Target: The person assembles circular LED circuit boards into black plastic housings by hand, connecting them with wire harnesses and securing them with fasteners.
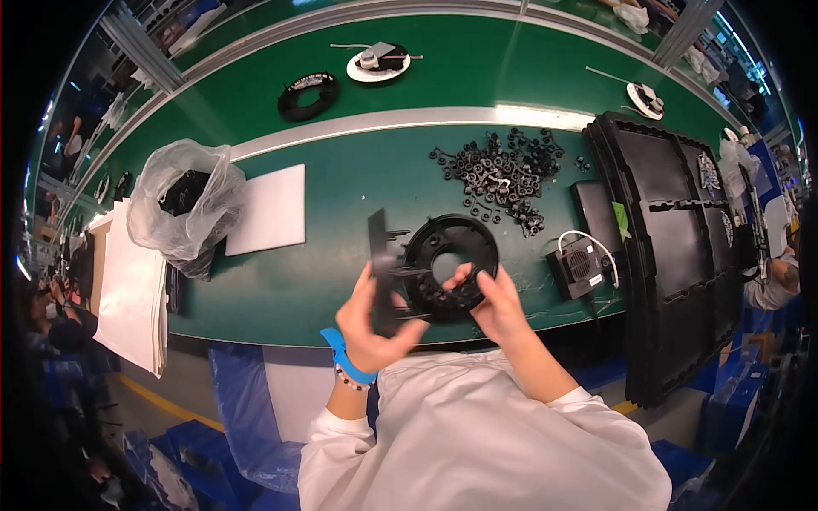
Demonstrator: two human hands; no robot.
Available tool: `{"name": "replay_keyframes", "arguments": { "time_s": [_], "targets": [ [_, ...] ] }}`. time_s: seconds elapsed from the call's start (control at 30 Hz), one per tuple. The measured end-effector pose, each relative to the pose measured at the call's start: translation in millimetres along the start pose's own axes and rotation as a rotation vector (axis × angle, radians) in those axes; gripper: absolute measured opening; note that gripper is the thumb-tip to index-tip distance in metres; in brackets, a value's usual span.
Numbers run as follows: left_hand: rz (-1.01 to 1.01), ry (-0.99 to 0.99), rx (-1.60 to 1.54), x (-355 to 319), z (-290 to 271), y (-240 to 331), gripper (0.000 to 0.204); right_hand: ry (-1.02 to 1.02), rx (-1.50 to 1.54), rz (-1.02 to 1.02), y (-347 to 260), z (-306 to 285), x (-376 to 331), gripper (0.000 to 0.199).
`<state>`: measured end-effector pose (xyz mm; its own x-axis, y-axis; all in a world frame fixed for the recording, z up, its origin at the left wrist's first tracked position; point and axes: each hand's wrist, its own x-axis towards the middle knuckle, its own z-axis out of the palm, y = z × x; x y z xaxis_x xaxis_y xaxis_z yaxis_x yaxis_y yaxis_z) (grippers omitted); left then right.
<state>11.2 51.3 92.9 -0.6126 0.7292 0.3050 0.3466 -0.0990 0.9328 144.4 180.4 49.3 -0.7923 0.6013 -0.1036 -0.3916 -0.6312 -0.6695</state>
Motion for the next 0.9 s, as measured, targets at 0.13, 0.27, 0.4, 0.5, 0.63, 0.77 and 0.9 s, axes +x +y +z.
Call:
{"name": "replay_keyframes", "arguments": {
  "time_s": [0.13, 0.27, 0.4, 0.5, 0.63, 0.77, 0.9],
  "targets": [
    [-0.133, 0.345, -0.496, 3.2, -2.1, -24.7, 0.044, 0.106, -0.196, 0.052, -18.5, -3.9, 0.0, 0.041],
    [-0.351, 0.451, -0.619, -2.6, -15.2, -39.8, 0.044, 0.214, -0.426, -0.063, -18.2, -12.2, -11.4, 0.059],
    [-0.316, 0.478, -0.558, -3.8, -24.5, -42.4, 0.045, 0.159, -0.883, -0.183, -31.3, -10.3, -26.0, 0.061],
    [-0.312, 0.501, -0.344, -14.2, -25.6, -56.2, 0.047, 0.114, -1.345, -0.234, -35.7, -7.0, -43.3, 0.033],
    [-0.132, 0.499, 0.392, -8.7, -19.3, -47.7, 0.042, -0.188, -1.541, -0.661, -42.0, -10.1, -38.7, 0.033],
    [-0.024, 0.390, 0.676, -5.9, -20.8, -39.2, 0.037, -0.453, -1.810, -0.452, -59.1, 10.7, -3.4, 0.041],
    [-0.033, 0.339, 0.603, -9.5, -25.5, -43.6, 0.038, -0.484, -1.720, -0.466, -50.6, -5.9, 1.7, 0.042]
  ]
}}
